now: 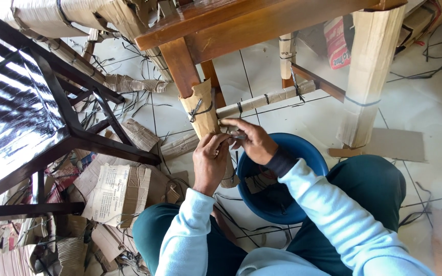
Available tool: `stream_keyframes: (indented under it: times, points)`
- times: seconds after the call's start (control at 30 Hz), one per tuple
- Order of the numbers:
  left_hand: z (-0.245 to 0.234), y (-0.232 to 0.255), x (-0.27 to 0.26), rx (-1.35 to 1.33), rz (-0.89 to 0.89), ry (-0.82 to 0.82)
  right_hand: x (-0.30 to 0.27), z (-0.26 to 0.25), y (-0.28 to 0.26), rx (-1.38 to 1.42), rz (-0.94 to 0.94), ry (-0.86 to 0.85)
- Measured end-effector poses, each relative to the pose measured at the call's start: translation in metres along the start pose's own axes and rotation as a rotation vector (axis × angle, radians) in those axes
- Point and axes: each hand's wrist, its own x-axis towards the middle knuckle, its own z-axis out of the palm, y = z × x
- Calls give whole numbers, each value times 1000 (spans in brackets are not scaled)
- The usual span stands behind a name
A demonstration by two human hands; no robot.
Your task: The person wraps cardboard around the legs of a wooden chair and secures it with wire, then continues to wrap additional furniture parts.
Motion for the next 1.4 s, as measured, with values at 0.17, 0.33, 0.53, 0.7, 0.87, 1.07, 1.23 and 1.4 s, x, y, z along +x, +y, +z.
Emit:
stream_keyframes:
  times: [0.17,0.33,0.53,0.7,0.87,1.07,1.23,1.4]
  points:
    - [-4,4,-1,-31,-49,96,4,2,8,-49,32,78]
    - [1,2,-6,-37,-90,191,2,5,18,-162,-41,203]
    - [2,8,-9,-12,-203,285,-3,17,18,-288,-223,265]
    - [-5,19,-10,-118,-313,249,-5,21,15,-288,-271,278]
    - [-3,9,-12,-290,-431,215,-5,23,13,-263,-264,276]
    - [1,6,-12,-315,-420,197,-6,22,16,-243,-238,274]
    - [1,4,-11,-229,-346,165,-6,20,17,-146,-176,225]
    - [8,2,-16,-60,-252,160,-7,20,28,60,-63,168]
